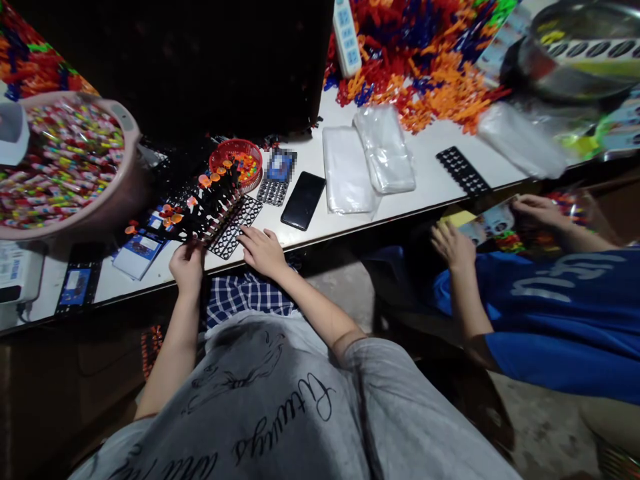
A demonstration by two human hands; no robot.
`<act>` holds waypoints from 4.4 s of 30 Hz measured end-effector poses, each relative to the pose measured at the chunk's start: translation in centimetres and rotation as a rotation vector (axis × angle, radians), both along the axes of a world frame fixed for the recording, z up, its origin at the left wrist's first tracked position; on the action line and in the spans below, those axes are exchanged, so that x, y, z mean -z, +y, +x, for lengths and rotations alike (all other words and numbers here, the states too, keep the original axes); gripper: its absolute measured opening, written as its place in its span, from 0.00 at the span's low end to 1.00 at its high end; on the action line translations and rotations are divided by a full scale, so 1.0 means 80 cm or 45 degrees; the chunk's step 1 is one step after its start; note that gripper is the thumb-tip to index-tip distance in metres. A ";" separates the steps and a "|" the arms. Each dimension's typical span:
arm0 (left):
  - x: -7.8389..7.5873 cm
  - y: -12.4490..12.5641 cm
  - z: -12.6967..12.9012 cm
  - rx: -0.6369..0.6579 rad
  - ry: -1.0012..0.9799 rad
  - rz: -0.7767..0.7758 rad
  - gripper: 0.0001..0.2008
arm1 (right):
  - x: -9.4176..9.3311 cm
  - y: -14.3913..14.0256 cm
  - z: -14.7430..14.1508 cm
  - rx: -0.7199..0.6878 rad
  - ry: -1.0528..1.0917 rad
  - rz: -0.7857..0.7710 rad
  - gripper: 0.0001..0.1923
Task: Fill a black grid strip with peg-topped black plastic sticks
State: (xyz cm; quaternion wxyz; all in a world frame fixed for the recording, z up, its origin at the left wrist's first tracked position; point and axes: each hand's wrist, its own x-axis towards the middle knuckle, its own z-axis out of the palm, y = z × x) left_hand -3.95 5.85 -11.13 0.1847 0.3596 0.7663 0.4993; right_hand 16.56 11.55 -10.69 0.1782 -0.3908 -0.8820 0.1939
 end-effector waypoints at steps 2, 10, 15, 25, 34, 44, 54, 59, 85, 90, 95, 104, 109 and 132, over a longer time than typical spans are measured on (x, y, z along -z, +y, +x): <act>0.000 -0.002 0.000 -0.005 0.023 -0.012 0.14 | 0.001 0.000 0.000 -0.001 -0.010 0.001 0.20; -0.001 -0.003 0.003 0.049 0.062 0.040 0.13 | 0.001 0.000 0.000 -0.002 -0.034 -0.001 0.21; -0.006 -0.002 0.003 0.054 0.254 -0.015 0.11 | -0.001 -0.001 -0.001 0.004 -0.033 -0.007 0.20; -0.007 0.002 0.008 0.032 0.432 -0.082 0.09 | -0.007 -0.001 -0.002 0.011 -0.090 -0.029 0.21; 0.004 -0.003 0.005 0.099 0.549 -0.169 0.10 | -0.006 -0.003 -0.001 0.009 -0.040 -0.034 0.21; 0.019 -0.010 -0.008 0.174 0.644 -0.247 0.12 | -0.006 -0.005 -0.005 -0.010 -0.012 -0.125 0.20; 0.028 -0.039 0.006 0.296 0.583 -0.072 0.13 | -0.002 0.030 -0.005 -0.103 0.154 -0.294 0.16; 0.029 -0.058 0.024 0.329 0.501 0.012 0.11 | -0.005 0.064 -0.012 -0.278 0.221 -0.295 0.16; 0.042 -0.063 0.046 0.818 0.496 -0.187 0.14 | 0.034 -0.009 0.000 0.168 0.388 -0.078 0.17; 0.033 -0.040 0.077 0.922 0.475 -0.194 0.16 | 0.051 -0.051 0.008 0.368 0.321 -0.115 0.18; 0.013 -0.017 0.097 0.986 0.409 -0.186 0.16 | 0.044 -0.028 0.014 0.551 0.359 -0.237 0.15; -0.007 0.024 0.043 0.914 0.406 -0.106 0.21 | 0.031 0.026 0.022 0.639 0.245 -0.096 0.13; -0.002 0.055 0.004 0.782 0.638 -0.163 0.24 | 0.036 0.040 0.020 0.688 0.235 -0.052 0.14; 0.052 -0.096 -0.006 0.401 0.623 -0.161 0.21 | -0.007 -0.054 -0.087 -0.430 0.387 -0.148 0.23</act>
